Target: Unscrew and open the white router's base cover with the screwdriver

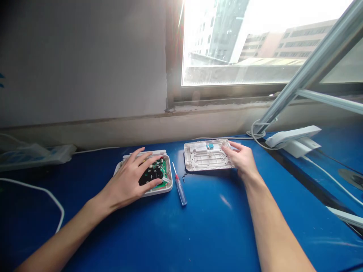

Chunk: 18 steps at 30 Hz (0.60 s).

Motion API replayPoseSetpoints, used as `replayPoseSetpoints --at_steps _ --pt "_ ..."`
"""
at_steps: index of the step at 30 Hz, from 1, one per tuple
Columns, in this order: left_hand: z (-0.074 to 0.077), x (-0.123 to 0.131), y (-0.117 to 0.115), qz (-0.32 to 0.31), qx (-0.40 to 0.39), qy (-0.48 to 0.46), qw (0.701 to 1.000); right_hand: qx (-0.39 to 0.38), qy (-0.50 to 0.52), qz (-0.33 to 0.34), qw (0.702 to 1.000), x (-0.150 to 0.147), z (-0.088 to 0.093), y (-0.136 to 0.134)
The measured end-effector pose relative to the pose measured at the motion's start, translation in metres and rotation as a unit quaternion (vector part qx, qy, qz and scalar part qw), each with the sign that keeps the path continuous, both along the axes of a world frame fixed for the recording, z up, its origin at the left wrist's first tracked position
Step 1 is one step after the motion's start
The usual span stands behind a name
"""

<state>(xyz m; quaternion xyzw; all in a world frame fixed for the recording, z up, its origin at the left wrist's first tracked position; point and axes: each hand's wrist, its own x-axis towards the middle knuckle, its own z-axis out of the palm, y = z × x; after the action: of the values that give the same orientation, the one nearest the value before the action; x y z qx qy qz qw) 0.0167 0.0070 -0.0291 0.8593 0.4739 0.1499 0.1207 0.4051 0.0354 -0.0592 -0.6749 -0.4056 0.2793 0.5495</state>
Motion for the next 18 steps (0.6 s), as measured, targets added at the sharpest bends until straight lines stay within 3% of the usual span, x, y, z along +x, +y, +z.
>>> replayPoseSetpoints --at_steps 5,9,12,18 --pt "-0.003 -0.001 -0.002 0.006 -0.011 0.056 0.998 -0.032 -0.178 -0.037 0.983 0.015 -0.01 0.002" --pt "-0.002 -0.004 0.0 0.005 -0.019 0.065 0.998 -0.003 -0.314 -0.033 0.949 0.005 -0.01 0.006" --pt "-0.002 -0.005 0.001 -0.003 -0.028 0.071 0.997 0.052 -0.387 0.025 0.92 -0.019 -0.008 0.006" --pt "-0.002 -0.004 -0.001 -0.016 -0.038 0.078 0.996 0.096 -0.457 0.231 0.853 -0.067 -0.015 0.001"
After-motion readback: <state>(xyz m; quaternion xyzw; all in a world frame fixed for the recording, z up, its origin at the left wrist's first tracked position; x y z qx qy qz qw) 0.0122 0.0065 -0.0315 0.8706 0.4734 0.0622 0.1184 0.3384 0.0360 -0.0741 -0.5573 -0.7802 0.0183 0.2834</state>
